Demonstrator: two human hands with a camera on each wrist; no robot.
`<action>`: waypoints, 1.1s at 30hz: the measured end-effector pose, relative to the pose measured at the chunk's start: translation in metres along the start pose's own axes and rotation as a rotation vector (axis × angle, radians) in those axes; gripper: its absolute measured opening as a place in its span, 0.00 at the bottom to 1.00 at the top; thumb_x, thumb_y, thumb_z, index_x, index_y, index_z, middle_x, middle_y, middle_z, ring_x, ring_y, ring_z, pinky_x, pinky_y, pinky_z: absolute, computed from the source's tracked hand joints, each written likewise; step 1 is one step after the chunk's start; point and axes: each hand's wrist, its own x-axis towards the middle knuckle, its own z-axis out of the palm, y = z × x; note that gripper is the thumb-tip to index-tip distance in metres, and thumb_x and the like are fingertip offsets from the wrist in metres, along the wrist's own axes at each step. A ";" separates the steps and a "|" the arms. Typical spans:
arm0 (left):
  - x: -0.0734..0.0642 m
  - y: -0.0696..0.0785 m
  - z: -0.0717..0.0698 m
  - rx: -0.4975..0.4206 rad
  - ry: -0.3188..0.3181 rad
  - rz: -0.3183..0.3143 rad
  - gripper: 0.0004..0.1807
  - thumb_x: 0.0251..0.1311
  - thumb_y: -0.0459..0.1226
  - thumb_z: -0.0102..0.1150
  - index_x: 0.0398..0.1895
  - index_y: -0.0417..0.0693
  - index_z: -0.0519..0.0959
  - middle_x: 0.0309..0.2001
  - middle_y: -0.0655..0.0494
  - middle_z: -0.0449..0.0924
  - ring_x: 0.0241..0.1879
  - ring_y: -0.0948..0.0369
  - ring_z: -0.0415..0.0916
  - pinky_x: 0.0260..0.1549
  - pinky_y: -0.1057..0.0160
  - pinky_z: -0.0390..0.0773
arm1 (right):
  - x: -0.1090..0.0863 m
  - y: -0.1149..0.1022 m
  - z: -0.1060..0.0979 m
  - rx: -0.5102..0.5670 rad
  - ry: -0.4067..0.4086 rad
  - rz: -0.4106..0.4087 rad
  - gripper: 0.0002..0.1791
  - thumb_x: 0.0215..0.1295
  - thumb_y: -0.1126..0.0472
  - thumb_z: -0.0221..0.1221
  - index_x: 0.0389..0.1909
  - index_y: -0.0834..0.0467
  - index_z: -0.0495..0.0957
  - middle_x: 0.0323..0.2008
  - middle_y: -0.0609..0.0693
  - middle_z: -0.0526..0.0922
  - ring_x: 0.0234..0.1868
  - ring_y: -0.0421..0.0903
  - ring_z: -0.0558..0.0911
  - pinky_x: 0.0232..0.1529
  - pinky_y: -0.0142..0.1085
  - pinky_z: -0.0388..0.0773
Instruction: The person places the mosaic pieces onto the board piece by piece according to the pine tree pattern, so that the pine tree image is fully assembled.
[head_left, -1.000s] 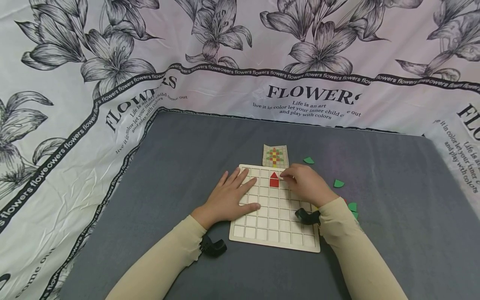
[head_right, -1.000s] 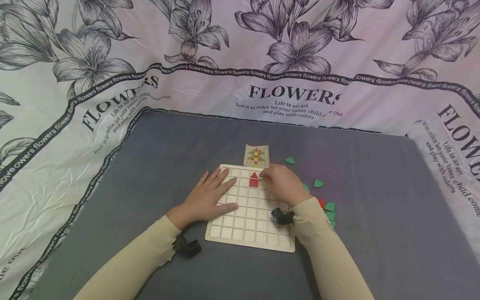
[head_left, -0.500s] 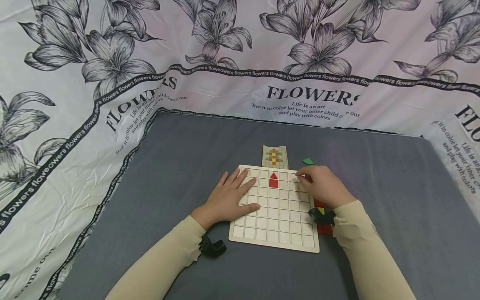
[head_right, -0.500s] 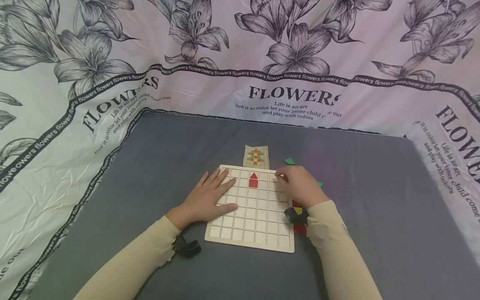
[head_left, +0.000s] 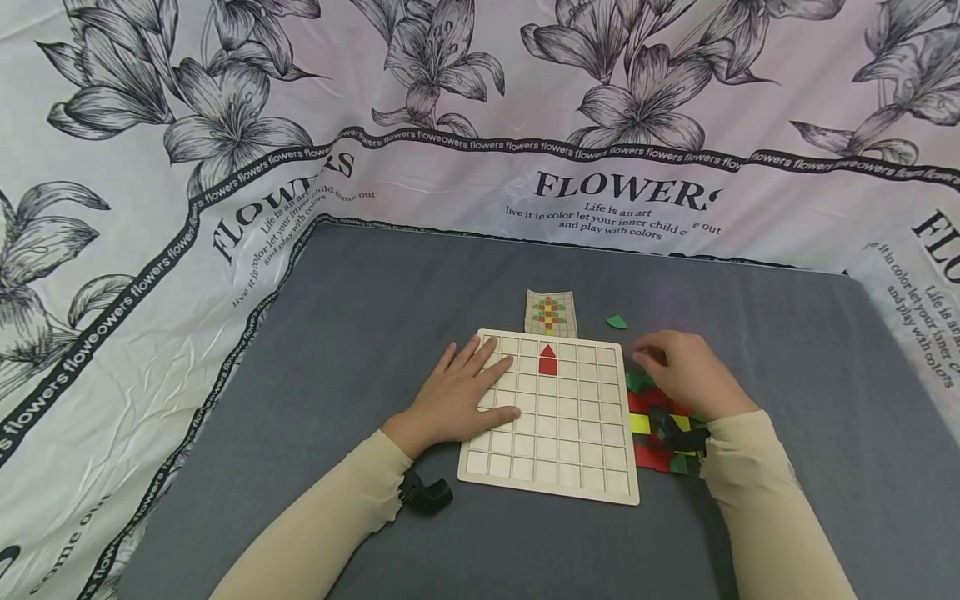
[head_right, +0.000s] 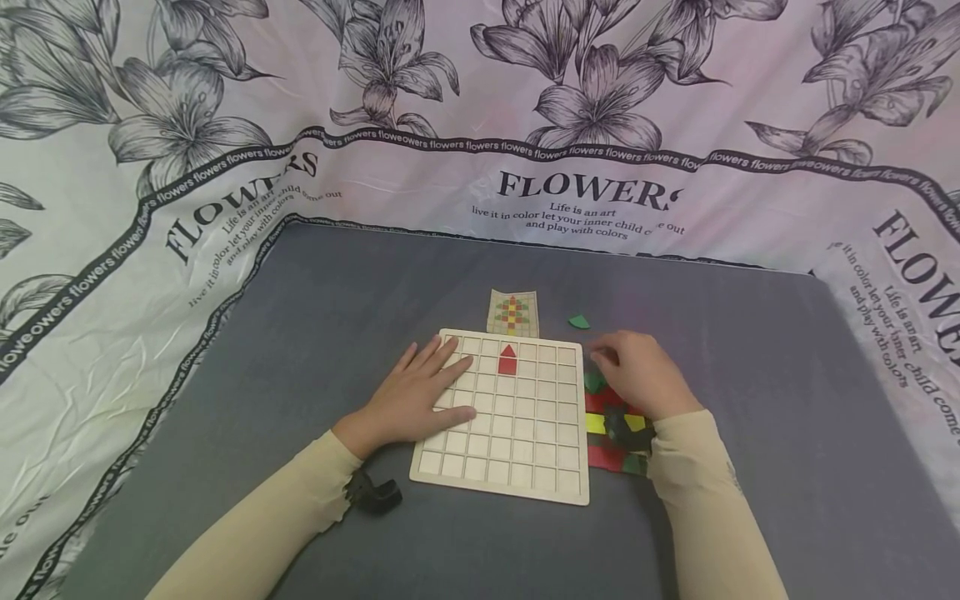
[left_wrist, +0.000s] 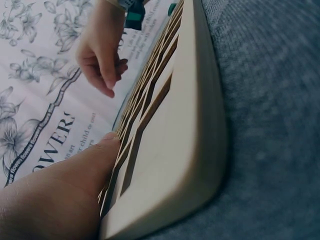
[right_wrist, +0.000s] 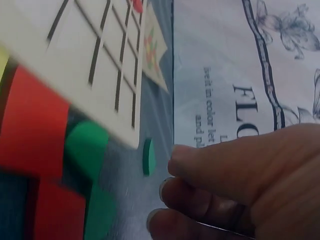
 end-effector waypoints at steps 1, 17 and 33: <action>0.000 0.000 0.000 -0.001 0.001 0.001 0.48 0.70 0.72 0.43 0.86 0.62 0.53 0.87 0.56 0.37 0.85 0.56 0.26 0.81 0.44 0.30 | -0.001 0.002 -0.001 -0.005 0.007 0.000 0.11 0.74 0.64 0.64 0.51 0.65 0.87 0.43 0.59 0.88 0.36 0.50 0.82 0.39 0.48 0.81; 0.000 -0.001 0.000 -0.012 0.008 0.007 0.47 0.70 0.72 0.43 0.86 0.62 0.54 0.87 0.56 0.37 0.85 0.56 0.26 0.81 0.44 0.30 | -0.012 0.024 -0.005 -0.034 -0.025 0.081 0.16 0.69 0.65 0.66 0.53 0.70 0.85 0.48 0.67 0.85 0.40 0.57 0.85 0.40 0.53 0.85; -0.001 0.000 0.000 -0.004 0.007 0.008 0.47 0.70 0.72 0.43 0.86 0.62 0.53 0.87 0.56 0.37 0.85 0.55 0.26 0.81 0.44 0.30 | -0.011 0.019 0.001 -0.030 -0.130 0.089 0.16 0.68 0.61 0.69 0.50 0.69 0.86 0.41 0.61 0.86 0.37 0.53 0.83 0.39 0.51 0.85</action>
